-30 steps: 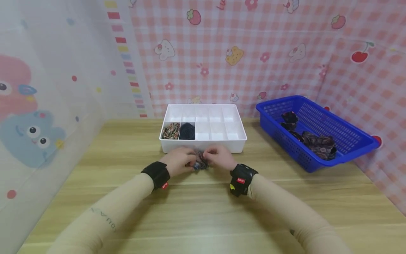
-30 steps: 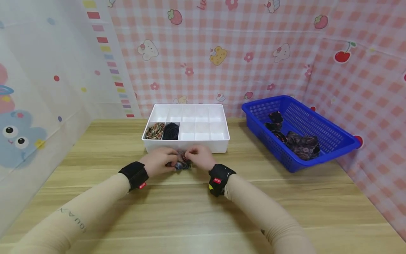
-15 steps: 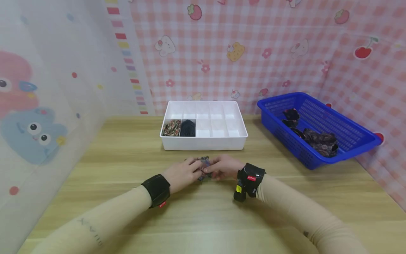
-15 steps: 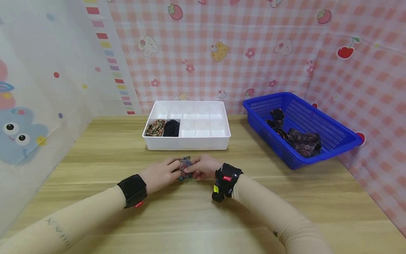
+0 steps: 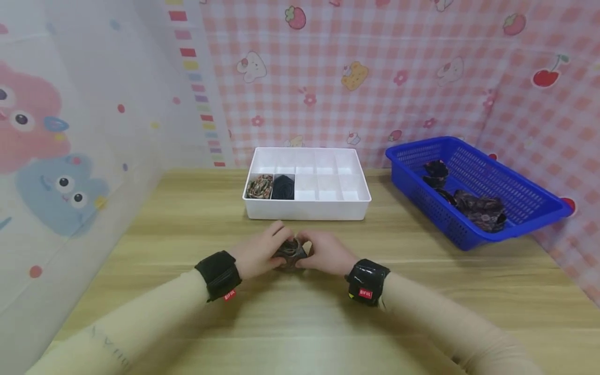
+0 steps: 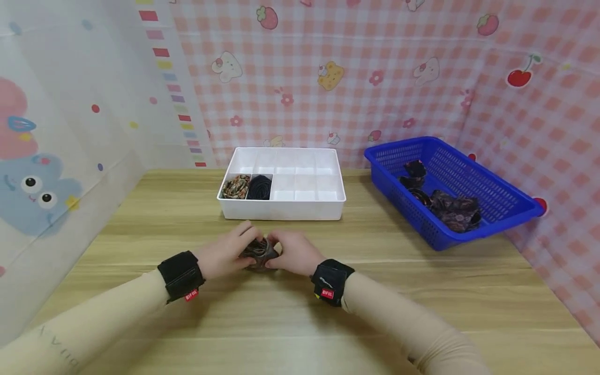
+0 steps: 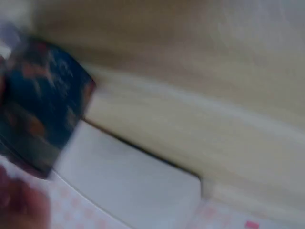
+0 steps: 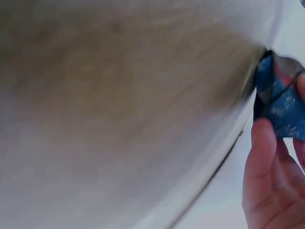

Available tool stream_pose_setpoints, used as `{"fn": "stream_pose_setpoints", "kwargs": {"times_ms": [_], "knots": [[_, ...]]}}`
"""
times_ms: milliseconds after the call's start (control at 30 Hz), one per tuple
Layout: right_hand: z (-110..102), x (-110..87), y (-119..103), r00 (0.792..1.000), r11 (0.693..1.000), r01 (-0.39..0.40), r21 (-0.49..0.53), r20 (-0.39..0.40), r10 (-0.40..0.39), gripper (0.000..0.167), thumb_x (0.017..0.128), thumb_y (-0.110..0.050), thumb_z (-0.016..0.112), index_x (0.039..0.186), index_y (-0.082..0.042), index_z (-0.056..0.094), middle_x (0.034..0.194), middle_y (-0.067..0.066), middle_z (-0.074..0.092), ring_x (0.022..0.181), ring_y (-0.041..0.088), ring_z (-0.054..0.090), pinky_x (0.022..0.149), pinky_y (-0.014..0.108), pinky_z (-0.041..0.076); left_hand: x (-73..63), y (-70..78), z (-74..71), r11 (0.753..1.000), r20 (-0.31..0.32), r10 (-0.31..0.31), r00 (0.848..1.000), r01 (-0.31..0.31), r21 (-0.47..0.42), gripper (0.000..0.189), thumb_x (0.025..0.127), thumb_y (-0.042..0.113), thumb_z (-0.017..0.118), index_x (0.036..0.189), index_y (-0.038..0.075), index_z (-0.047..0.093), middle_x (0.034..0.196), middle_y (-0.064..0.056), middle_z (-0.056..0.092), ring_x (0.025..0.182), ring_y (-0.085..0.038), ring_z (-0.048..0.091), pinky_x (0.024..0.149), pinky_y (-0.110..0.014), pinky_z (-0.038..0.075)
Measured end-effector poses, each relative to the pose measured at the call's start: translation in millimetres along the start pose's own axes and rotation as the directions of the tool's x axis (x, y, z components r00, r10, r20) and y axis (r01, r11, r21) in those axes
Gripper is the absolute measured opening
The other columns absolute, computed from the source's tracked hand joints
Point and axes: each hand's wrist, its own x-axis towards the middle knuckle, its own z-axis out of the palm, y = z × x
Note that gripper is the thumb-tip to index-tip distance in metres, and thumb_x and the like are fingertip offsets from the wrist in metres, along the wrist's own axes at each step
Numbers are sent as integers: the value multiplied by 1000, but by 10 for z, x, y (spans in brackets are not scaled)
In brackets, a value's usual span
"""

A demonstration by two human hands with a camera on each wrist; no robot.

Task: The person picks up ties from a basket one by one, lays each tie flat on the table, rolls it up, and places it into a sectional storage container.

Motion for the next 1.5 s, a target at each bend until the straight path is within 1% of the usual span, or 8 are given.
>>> {"fn": "stream_pose_setpoints", "kwargs": {"times_ms": [167,433,733,1000,1200,1300,1367,1500], "knots": [[71,-3,-142,997,982,72,-176,-22,-77,37,72,-15,84,101,-11,62,86,-4,63,64,7,55,60,26,47,-19,-171,80,987,40,-25,999,18,162,75,68,42,79,129,10,49,124,-11,49,112,-28,47,93,-43,42],[165,33,-180,999,963,36,-266,16,-33,47,71,-26,83,111,-12,65,95,-2,70,88,14,65,80,32,51,-83,-171,318,986,115,-58,992,39,160,79,73,50,66,134,4,45,120,-9,54,109,-25,49,96,-41,42],[102,61,-186,999,973,2,-231,41,8,37,72,-24,81,103,-10,67,85,-3,67,76,13,60,71,32,50,-30,-149,289,988,131,-102,986,85,129,70,76,45,62,131,5,47,117,-10,55,106,-26,50,94,-37,41],[53,49,-119,992,977,-91,-194,72,107,21,69,-21,79,68,-16,58,58,-10,48,55,9,45,52,27,38,56,-17,364,965,174,-151,973,107,240,75,87,67,48,137,12,44,117,-6,56,105,-22,54,89,-35,47],[-202,36,131,965,989,-137,47,232,123,18,79,-21,73,71,-12,61,61,-5,52,53,10,47,49,23,38,198,82,370,944,149,-132,980,79,320,50,92,54,54,124,15,49,100,-2,56,86,-18,57,71,-33,51],[-307,13,356,930,918,-252,306,339,143,19,88,-22,67,89,-3,66,72,2,61,56,13,54,50,24,44,221,109,369,953,159,-132,978,81,291,35,93,42,59,115,16,50,91,0,52,77,-17,54,65,-33,49],[-359,-19,531,913,817,-339,465,372,167,26,93,-22,62,101,3,65,80,5,64,60,14,57,52,26,48,233,124,366,965,172,-151,974,108,240,31,93,37,62,113,17,51,89,0,51,74,-17,54,64,-34,49],[-429,-89,844,923,578,-383,721,329,201,34,100,-24,52,112,7,59,85,6,65,67,14,61,57,28,52,333,51,313,978,161,-203,966,192,84,32,94,30,62,119,14,50,95,-4,55,80,-19,58,68,-35,50]]}}
